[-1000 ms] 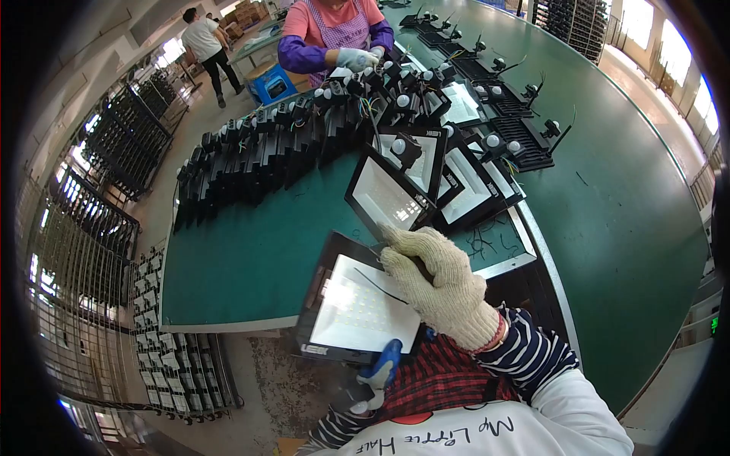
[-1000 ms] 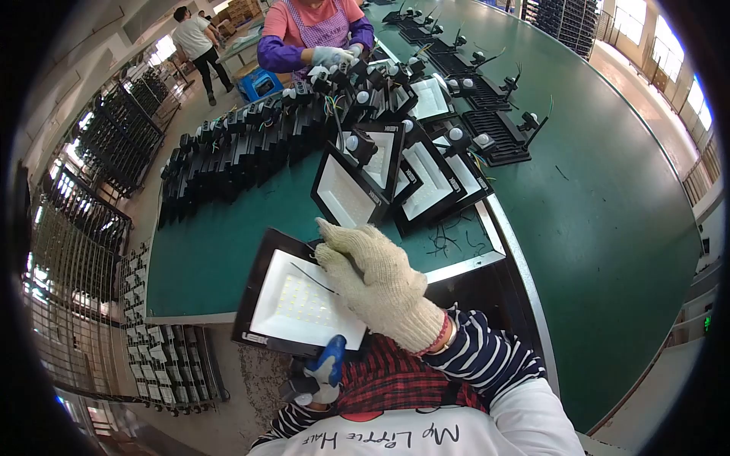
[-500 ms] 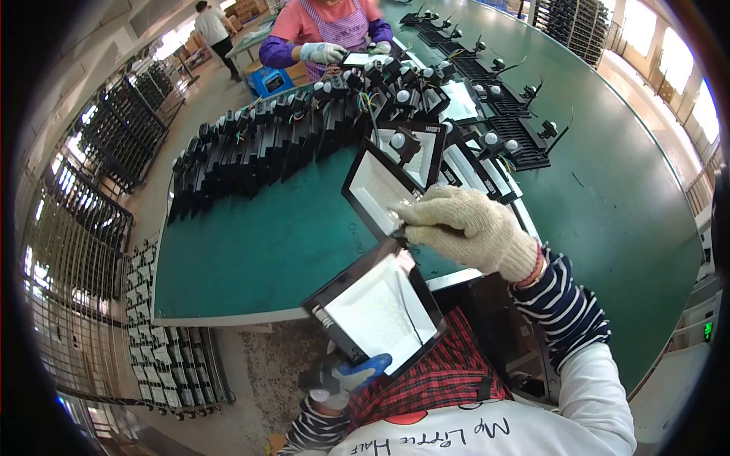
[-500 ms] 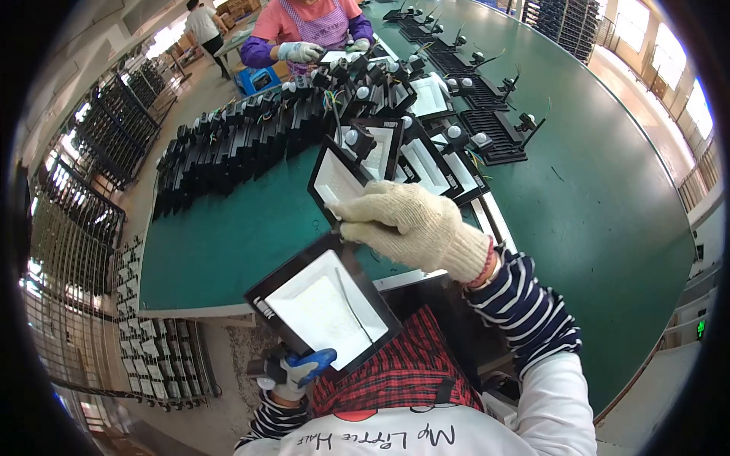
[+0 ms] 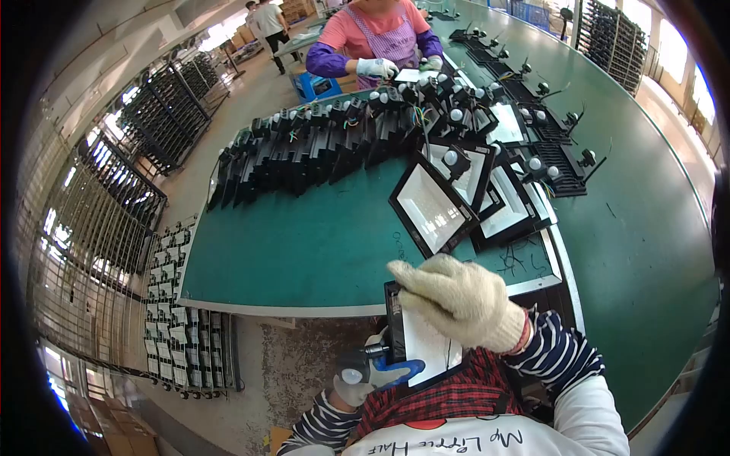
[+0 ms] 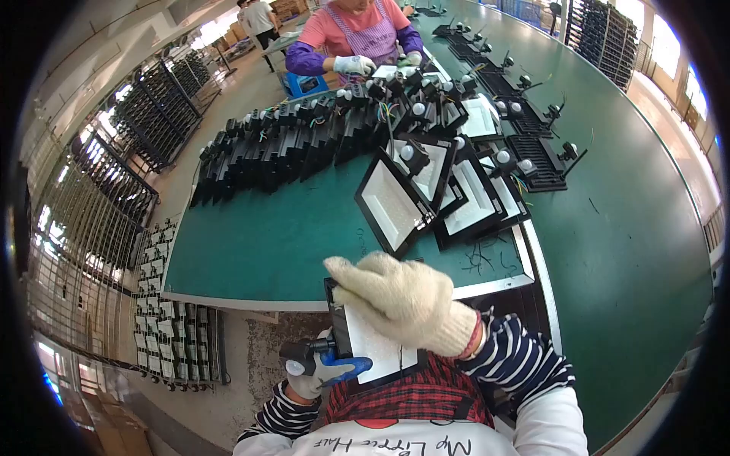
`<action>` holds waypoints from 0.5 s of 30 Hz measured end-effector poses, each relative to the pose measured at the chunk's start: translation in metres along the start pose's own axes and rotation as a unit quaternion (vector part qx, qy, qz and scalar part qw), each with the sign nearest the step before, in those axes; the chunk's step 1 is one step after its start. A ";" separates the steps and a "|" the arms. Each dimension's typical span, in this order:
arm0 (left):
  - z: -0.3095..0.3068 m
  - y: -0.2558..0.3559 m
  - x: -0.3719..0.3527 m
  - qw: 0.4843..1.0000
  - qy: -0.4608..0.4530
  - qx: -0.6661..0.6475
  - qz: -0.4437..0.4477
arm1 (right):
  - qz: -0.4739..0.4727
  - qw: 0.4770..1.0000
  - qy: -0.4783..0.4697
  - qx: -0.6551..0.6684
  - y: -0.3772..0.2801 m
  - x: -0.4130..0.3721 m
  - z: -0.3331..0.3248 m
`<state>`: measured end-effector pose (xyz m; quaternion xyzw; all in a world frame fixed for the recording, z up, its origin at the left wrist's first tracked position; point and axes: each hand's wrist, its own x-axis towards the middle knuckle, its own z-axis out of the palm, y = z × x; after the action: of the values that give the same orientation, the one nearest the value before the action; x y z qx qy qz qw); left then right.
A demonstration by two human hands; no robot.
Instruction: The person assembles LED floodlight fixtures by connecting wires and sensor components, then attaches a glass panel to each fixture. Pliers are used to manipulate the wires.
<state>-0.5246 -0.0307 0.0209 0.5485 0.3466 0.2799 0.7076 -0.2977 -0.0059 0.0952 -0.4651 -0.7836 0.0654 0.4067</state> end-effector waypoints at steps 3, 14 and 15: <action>-0.002 -0.005 0.001 0.998 0.018 -0.049 0.020 | -0.074 0.994 -0.058 -0.051 -0.003 -0.010 0.012; -0.057 -0.023 0.013 0.958 0.212 -0.165 0.101 | 0.326 0.871 -0.010 0.368 0.031 -0.016 -0.040; -0.052 -0.015 0.013 0.956 0.194 -0.196 0.100 | 0.311 0.872 -0.037 0.376 0.030 -0.015 -0.041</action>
<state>-0.5583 0.0061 -0.0044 0.3659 0.3588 0.5130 0.6886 -0.2453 -0.0125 0.0992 -0.4941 -0.5296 0.4952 0.4799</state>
